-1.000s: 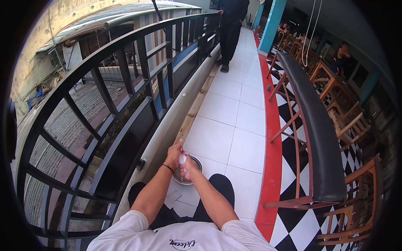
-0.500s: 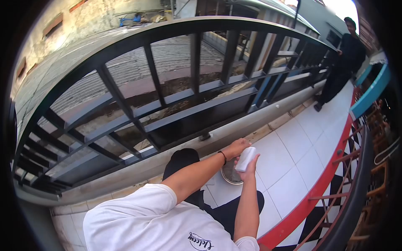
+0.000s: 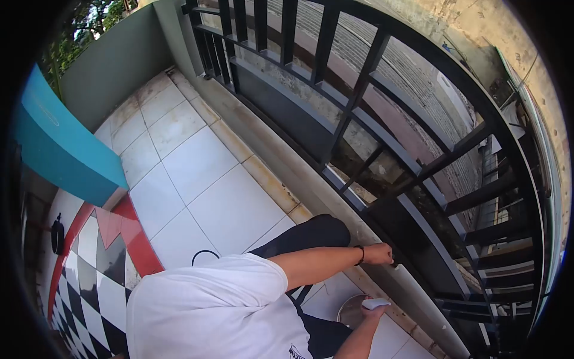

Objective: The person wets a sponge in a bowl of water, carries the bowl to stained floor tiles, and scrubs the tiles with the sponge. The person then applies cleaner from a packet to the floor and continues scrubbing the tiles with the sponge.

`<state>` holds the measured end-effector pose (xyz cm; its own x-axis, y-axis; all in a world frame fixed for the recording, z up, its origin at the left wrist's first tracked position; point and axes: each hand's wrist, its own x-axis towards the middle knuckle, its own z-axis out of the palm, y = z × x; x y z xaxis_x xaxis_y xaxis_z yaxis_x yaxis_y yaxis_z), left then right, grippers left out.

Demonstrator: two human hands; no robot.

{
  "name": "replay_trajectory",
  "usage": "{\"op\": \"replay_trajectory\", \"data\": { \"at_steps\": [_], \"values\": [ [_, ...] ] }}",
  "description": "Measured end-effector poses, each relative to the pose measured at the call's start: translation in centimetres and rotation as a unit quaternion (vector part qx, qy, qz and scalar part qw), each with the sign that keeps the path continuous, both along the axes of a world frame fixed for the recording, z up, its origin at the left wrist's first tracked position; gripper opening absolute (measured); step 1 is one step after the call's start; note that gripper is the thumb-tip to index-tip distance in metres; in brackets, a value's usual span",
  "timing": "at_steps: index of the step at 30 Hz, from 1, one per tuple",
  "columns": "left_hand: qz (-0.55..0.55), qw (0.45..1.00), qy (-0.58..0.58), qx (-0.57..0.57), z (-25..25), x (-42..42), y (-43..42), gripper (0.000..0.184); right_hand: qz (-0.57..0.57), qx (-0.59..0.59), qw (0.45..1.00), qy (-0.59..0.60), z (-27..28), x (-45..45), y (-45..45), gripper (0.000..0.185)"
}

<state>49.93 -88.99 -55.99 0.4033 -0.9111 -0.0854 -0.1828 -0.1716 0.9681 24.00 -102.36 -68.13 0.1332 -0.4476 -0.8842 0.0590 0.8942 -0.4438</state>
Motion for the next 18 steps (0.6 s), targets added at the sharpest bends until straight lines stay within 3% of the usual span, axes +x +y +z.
{"op": "replay_trajectory", "data": {
  "at_steps": [2,5,8,9,13,14,16,18],
  "values": [
    [0.012,0.999,0.007,0.049,0.5,1.3,1.8,0.038,0.007,-0.029,1.000,0.001,-1.0,0.6,-1.7,0.077],
    [0.051,0.998,-0.035,0.033,1.6,2.0,6.1,0.042,0.001,-0.072,0.997,0.001,-0.7,1.7,-1.5,0.079],
    [-0.021,0.985,-0.059,0.159,5.8,3.6,11.0,0.043,0.014,-0.072,0.997,0.015,-2.8,1.4,-2.4,0.083],
    [-0.065,0.977,-0.086,0.186,4.8,4.8,11.4,0.050,0.014,-0.072,0.997,0.026,-3.3,1.4,-2.4,0.084],
    [-0.080,0.860,-0.289,0.413,10.3,9.1,19.7,0.064,-0.006,-0.069,0.996,0.059,-4.4,0.9,-1.7,0.086],
    [-0.029,0.832,-0.272,0.482,11.0,9.8,22.1,0.060,-0.014,-0.067,0.995,0.065,-4.5,1.0,-1.5,0.086],
    [-0.040,0.850,-0.214,0.480,11.1,10.8,25.0,0.057,-0.036,-0.082,0.989,0.121,-3.9,1.3,0.2,0.084],
    [-0.160,0.922,-0.128,0.329,10.8,11.7,27.0,0.059,-0.055,-0.107,0.980,0.156,-3.5,2.5,1.1,0.084]
  ]
}}
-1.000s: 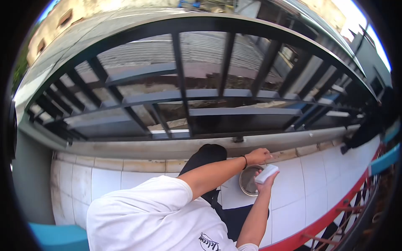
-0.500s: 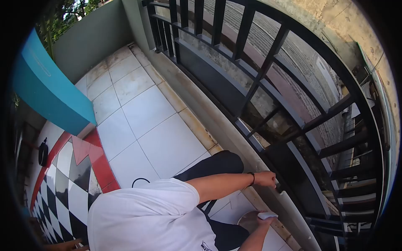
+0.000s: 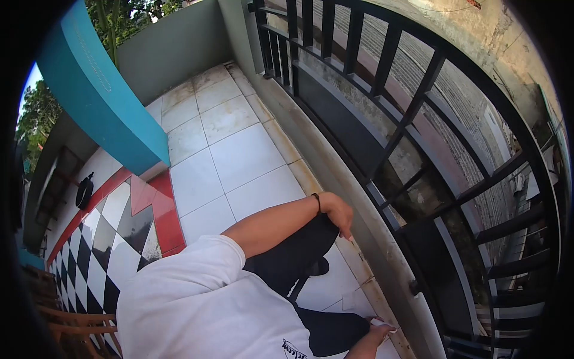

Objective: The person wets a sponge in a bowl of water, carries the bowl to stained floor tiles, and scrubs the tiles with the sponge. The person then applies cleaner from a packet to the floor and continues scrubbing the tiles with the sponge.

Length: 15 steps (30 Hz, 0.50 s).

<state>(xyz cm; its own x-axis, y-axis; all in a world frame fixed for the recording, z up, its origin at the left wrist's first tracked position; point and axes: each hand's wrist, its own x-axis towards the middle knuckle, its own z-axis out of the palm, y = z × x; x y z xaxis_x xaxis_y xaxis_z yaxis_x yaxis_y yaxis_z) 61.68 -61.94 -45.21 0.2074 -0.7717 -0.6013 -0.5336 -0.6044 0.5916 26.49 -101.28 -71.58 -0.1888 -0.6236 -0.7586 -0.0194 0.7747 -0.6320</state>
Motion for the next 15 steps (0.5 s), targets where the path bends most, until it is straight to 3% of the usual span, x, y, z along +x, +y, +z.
{"op": "replay_trajectory", "data": {
  "at_steps": [1,4,6,8,10,12,13,15],
  "values": [
    [0.133,0.935,0.294,-0.149,0.3,-0.1,1.0,0.060,-0.009,-0.016,1.000,0.011,0.0,0.2,0.3,0.085],
    [0.278,0.949,0.044,-0.144,3.4,-0.5,1.8,0.056,-0.009,-0.012,0.999,-0.037,0.2,0.6,1.0,0.089],
    [0.092,0.990,-0.108,0.016,1.8,-3.2,0.7,0.057,-0.004,0.005,0.997,-0.080,0.3,-0.1,0.4,0.091],
    [0.019,0.992,-0.119,0.032,1.7,-3.5,-0.2,0.058,-0.009,0.028,0.992,-0.121,-1.3,-0.3,-0.6,0.091],
    [0.059,0.993,0.032,-0.094,3.0,-4.6,-1.1,0.061,-0.019,0.012,0.995,-0.098,-0.6,0.3,-0.2,0.086],
    [0.098,0.953,0.187,-0.216,3.6,-5.7,-1.7,0.063,-0.015,-0.004,0.997,-0.077,-0.4,-0.9,0.3,0.083],
    [0.141,0.958,-0.193,-0.159,2.9,-5.5,-1.1,0.059,-0.004,-0.016,0.997,-0.073,-0.5,-1.3,0.0,0.082],
    [0.112,0.951,-0.284,0.045,2.5,-6.7,-0.4,0.058,0.004,-0.027,0.994,-0.106,-4.1,-2.1,-2.0,0.079]
  ]
}}
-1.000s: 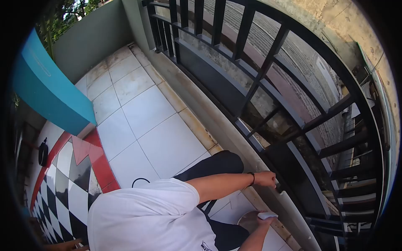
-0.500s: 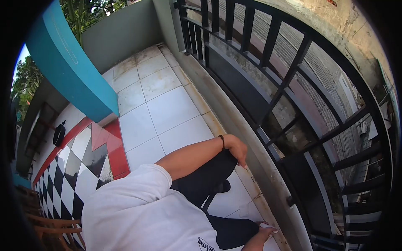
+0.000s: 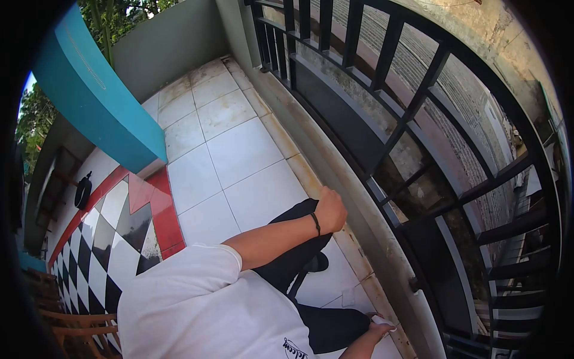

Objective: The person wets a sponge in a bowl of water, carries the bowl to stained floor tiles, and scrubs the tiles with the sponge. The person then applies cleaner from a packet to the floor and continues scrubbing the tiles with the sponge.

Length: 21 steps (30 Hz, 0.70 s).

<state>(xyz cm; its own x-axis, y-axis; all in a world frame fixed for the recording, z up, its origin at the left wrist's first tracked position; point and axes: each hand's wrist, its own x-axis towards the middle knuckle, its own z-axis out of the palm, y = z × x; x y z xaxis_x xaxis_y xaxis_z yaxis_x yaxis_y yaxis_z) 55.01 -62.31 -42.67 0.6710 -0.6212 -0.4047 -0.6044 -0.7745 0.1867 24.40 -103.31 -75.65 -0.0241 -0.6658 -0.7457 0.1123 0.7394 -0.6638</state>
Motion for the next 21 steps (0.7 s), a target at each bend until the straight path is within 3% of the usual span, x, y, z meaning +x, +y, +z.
{"op": "replay_trajectory", "data": {
  "at_steps": [1,2,7,8,9,10,13,14,15,18,20,21],
  "values": [
    [0.014,0.993,-0.038,0.110,0.5,-0.5,0.4,0.058,-0.009,0.013,1.000,-0.009,0.0,0.2,0.1,0.079],
    [-0.144,0.986,0.030,0.083,1.1,-1.5,0.0,0.054,-0.017,0.025,0.999,-0.015,0.3,-0.1,0.0,0.079],
    [-0.251,0.938,0.123,-0.204,1.5,-4.4,-2.2,0.048,0.010,0.004,0.999,-0.033,-1.6,-1.4,0.0,0.079],
    [-0.124,0.969,-0.019,-0.212,0.3,-2.7,-2.1,0.049,0.009,0.001,0.999,-0.037,-0.7,-1.2,0.3,0.079],
    [0.008,0.962,-0.217,-0.164,-2.5,-1.3,-2.0,0.049,0.009,-0.003,0.999,-0.042,0.1,-1.4,0.4,0.079],
    [0.139,0.897,-0.405,-0.107,-3.2,-0.6,-1.9,0.050,0.008,-0.016,0.998,-0.066,-0.1,-1.6,0.4,0.080],
    [-0.065,0.965,-0.227,0.113,-2.2,-5.6,-2.0,0.049,-0.002,-0.033,0.999,-0.010,-0.2,-1.8,0.6,0.081],
    [-0.075,0.989,0.124,0.027,-0.4,-6.7,-2.8,0.046,0.000,-0.036,0.999,-0.008,-0.4,-1.6,0.5,0.080],
    [-0.072,0.883,0.460,-0.060,0.8,-7.3,-3.6,0.044,0.001,-0.038,0.999,-0.005,-0.5,-1.4,0.3,0.080],
    [-0.192,0.968,0.124,-0.106,0.8,-7.9,-4.7,0.044,-0.003,-0.043,0.999,-0.005,1.0,-1.2,1.3,0.080],
    [-0.067,0.953,-0.112,-0.274,-3.0,-4.3,-4.4,0.042,0.002,-0.062,0.997,-0.038,0.8,-2.0,1.3,0.080],
    [-0.003,0.951,-0.194,-0.242,-3.5,-2.0,-3.7,0.043,-0.005,-0.060,0.998,-0.036,0.8,-2.4,1.1,0.080]
  ]
}}
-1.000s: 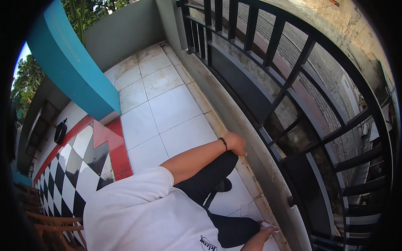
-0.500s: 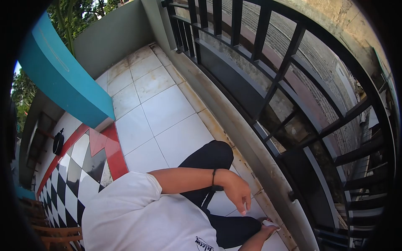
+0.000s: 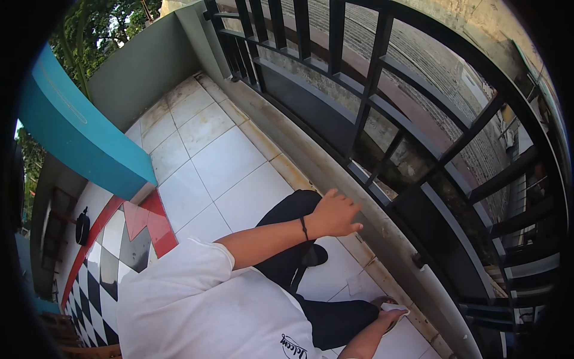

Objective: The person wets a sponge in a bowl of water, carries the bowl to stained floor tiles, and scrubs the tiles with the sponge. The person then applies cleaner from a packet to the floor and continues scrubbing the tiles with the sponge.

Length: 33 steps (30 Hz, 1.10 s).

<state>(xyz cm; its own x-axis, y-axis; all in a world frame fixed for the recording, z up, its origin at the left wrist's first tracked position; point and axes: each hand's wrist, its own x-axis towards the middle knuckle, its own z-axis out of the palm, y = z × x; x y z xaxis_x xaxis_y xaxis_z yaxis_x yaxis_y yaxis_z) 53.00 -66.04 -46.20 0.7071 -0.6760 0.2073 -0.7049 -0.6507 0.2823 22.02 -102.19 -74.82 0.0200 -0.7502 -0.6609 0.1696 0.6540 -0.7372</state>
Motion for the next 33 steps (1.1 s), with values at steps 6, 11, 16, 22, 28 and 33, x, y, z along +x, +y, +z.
{"op": "replay_trajectory", "data": {
  "at_steps": [6,11,16,22,28,33],
  "values": [
    [-0.228,0.912,0.333,0.071,1.3,-0.7,2.6,0.037,-0.019,0.021,1.000,0.008,-0.5,-0.5,0.0,0.078],
    [-0.266,0.872,0.409,0.024,4.7,-4.4,3.2,0.040,-0.049,0.074,0.995,-0.043,2.1,0.5,1.5,0.079],
    [-0.050,0.835,0.519,-0.178,4.6,-3.5,8.5,0.028,0.040,0.055,0.997,-0.020,5.3,3.1,4.7,0.079],
    [0.038,0.914,0.255,-0.313,2.8,-5.0,13.7,0.043,0.295,-0.044,0.954,0.024,9.4,12.5,11.1,0.077],
    [0.185,0.801,0.382,-0.423,7.5,-9.8,19.6,0.054,0.474,-0.111,0.873,-0.006,13.8,20.5,17.6,0.076],
    [0.247,0.810,0.275,-0.455,5.0,-13.9,23.0,0.060,0.572,-0.149,0.806,-0.043,16.6,24.6,22.8,0.076]
  ]
}}
